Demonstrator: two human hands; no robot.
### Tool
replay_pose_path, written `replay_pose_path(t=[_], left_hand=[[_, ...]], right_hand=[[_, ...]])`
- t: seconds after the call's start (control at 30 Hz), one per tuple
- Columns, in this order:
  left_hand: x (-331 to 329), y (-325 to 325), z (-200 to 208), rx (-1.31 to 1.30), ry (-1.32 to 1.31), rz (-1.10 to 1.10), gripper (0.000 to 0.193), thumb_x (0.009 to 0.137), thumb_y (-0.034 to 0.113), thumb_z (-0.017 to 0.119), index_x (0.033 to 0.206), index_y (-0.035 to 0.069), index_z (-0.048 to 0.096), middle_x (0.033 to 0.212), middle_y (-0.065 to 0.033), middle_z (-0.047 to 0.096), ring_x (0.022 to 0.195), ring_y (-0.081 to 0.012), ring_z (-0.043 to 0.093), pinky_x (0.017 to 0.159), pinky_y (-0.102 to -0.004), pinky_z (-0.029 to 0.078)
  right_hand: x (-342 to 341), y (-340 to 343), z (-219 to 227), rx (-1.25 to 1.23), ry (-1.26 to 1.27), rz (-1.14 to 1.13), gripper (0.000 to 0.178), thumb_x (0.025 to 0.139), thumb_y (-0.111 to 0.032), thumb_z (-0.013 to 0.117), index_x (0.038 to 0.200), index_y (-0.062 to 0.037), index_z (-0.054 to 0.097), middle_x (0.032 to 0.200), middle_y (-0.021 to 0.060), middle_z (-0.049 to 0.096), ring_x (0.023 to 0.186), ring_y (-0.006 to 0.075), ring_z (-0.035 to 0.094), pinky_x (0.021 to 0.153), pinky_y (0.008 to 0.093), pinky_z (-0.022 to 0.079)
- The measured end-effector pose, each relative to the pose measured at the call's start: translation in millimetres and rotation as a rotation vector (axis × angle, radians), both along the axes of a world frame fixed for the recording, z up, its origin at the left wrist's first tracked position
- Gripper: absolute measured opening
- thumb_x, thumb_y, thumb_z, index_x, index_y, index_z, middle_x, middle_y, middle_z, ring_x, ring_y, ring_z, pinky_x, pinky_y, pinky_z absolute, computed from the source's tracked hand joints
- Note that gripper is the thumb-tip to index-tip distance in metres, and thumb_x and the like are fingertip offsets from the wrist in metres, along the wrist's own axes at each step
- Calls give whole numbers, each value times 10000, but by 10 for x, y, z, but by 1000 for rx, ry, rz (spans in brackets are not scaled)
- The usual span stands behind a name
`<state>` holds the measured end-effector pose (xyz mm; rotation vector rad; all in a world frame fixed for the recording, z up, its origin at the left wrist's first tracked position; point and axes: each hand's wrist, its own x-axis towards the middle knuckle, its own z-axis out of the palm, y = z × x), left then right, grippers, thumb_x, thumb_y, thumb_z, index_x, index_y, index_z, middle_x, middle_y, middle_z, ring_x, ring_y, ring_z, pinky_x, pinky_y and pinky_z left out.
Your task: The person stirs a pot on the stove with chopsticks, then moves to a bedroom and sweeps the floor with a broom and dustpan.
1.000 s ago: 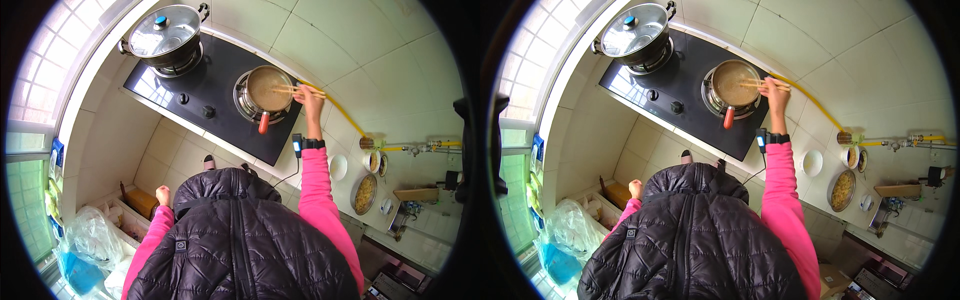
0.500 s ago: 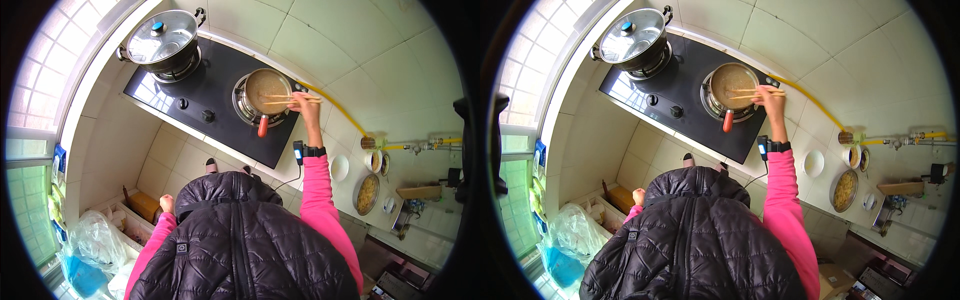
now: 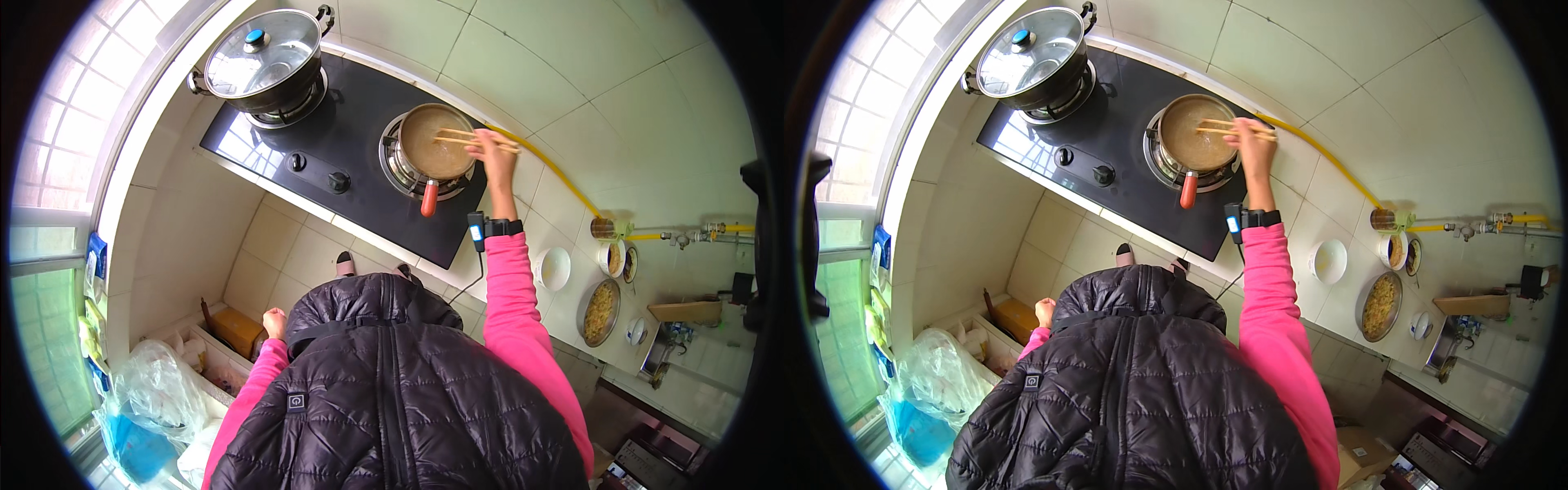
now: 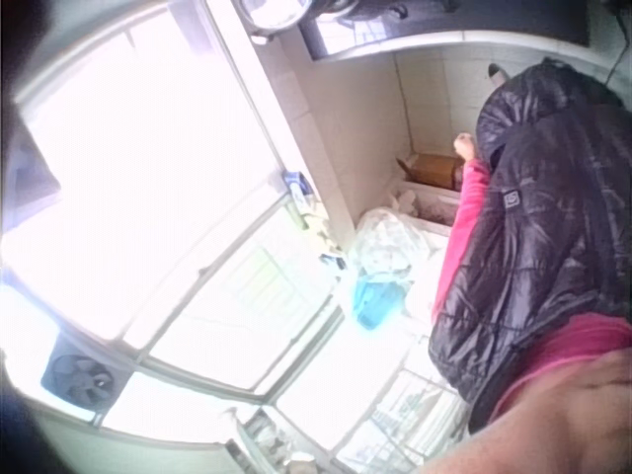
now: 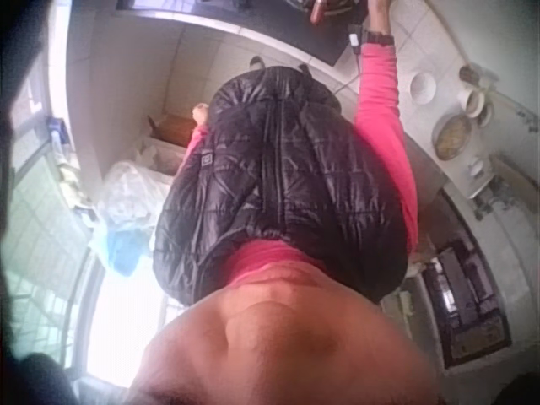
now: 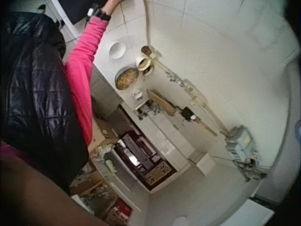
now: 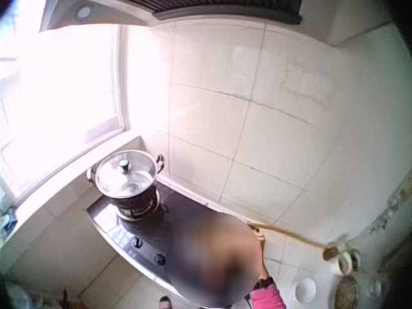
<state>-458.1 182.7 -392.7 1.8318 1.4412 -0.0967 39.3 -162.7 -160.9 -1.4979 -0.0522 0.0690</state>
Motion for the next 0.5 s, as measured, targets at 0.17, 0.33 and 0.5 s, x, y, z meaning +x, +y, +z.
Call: replay_pose_path(t=[0.17, 0.33, 0.5], left_hand=[[-37, -8, 10, -16, -51, 39, 184, 670, -8, 448, 536, 46, 562, 495, -36, 511, 487, -130, 484, 476, -282, 391], [-104, -14, -19, -1, 29, 5, 180, 672, -12, 457, 533, 44, 557, 491, -26, 503, 478, -128, 470, 474, -282, 388], [-119, 26, -89, 3, -34, -5, 166, 674, 2, 483, 545, 49, 576, 498, -21, 513, 480, -117, 471, 480, -274, 386]], right_hand=[[-14, -67, -37, -224, 212, -60, 191, 840, -123, 614, 922, 48, 641, 760, 131, 652, 594, 169, 654, 539, 277, 562], [-68, -94, 132, -77, 19, 76, 185, 829, -128, 629, 903, 41, 650, 748, 109, 655, 551, 160, 639, 502, 230, 514], [-300, -228, 396, -162, 18, -185, 197, 839, -123, 617, 929, 51, 638, 750, 114, 644, 566, 170, 641, 521, 241, 525]])
